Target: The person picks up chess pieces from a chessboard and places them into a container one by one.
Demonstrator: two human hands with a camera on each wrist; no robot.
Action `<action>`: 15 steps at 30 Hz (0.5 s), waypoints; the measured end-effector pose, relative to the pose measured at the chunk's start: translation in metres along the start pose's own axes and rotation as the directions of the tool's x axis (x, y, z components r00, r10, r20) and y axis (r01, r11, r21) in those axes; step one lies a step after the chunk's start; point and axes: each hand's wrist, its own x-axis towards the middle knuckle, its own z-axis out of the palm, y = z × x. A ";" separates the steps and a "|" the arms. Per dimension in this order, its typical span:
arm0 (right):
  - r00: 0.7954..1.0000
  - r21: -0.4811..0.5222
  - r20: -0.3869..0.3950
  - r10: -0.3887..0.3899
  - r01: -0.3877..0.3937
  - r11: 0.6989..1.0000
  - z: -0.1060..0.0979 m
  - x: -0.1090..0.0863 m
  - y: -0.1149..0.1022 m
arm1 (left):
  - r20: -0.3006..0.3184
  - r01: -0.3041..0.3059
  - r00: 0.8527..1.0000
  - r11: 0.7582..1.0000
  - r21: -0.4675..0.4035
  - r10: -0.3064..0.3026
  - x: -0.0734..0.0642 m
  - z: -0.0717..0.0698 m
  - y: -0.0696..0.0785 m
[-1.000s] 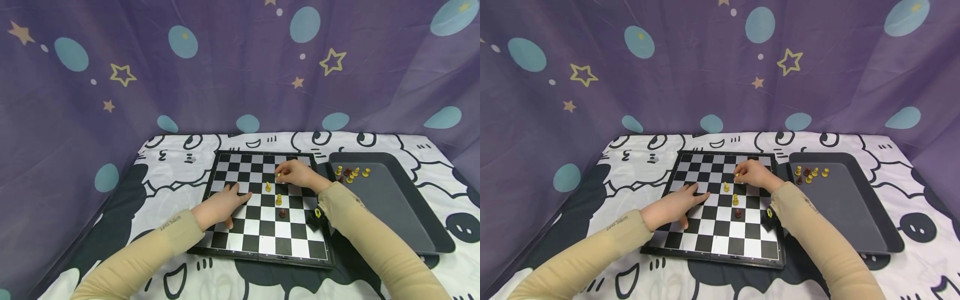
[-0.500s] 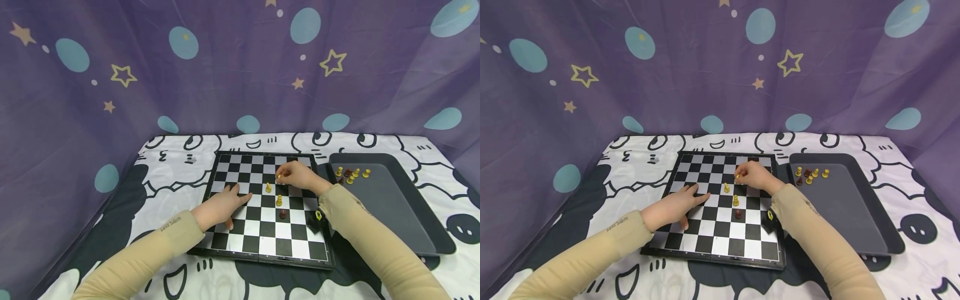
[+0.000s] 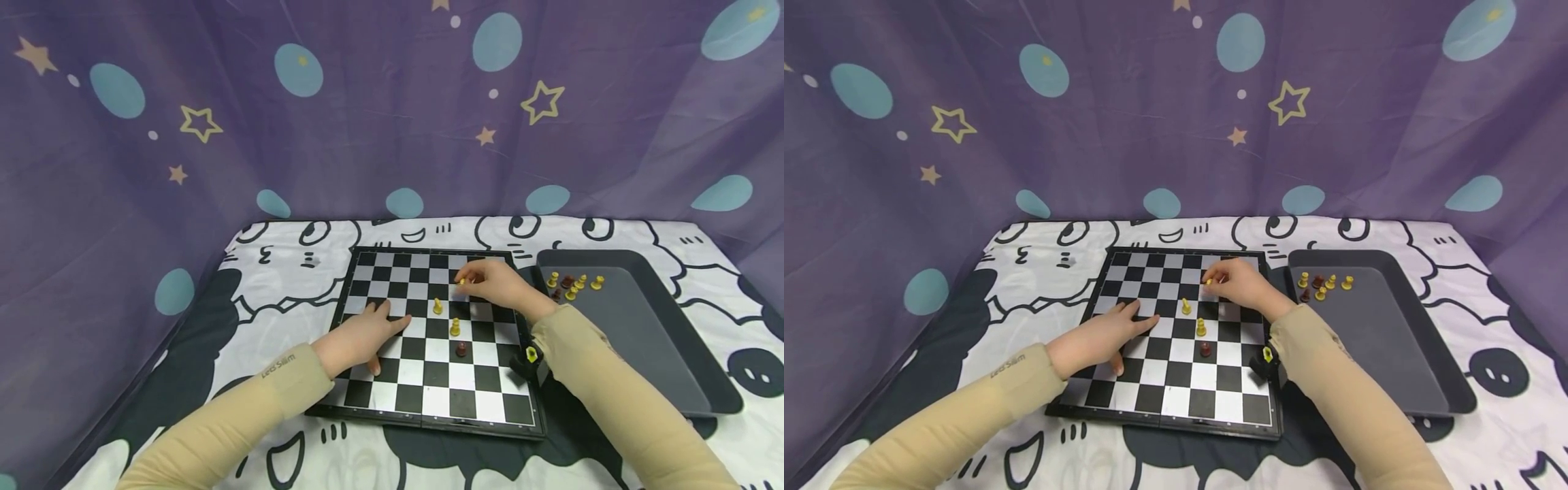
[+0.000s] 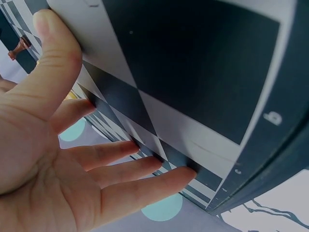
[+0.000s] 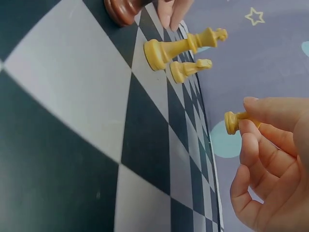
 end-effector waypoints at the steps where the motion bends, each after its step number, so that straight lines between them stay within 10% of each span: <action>1: 1.000 0.003 -0.005 0.001 -0.001 1.000 -0.001 -0.002 0.000 | 0.004 0.002 1.000 1.000 -0.004 -0.002 0.000 0.000 0.000; 15: 0.998 -0.018 -0.005 -0.058 0.058 0.998 -0.008 -0.024 0.003 | -0.005 -0.003 1.000 1.000 0.028 0.003 0.000 0.000 0.000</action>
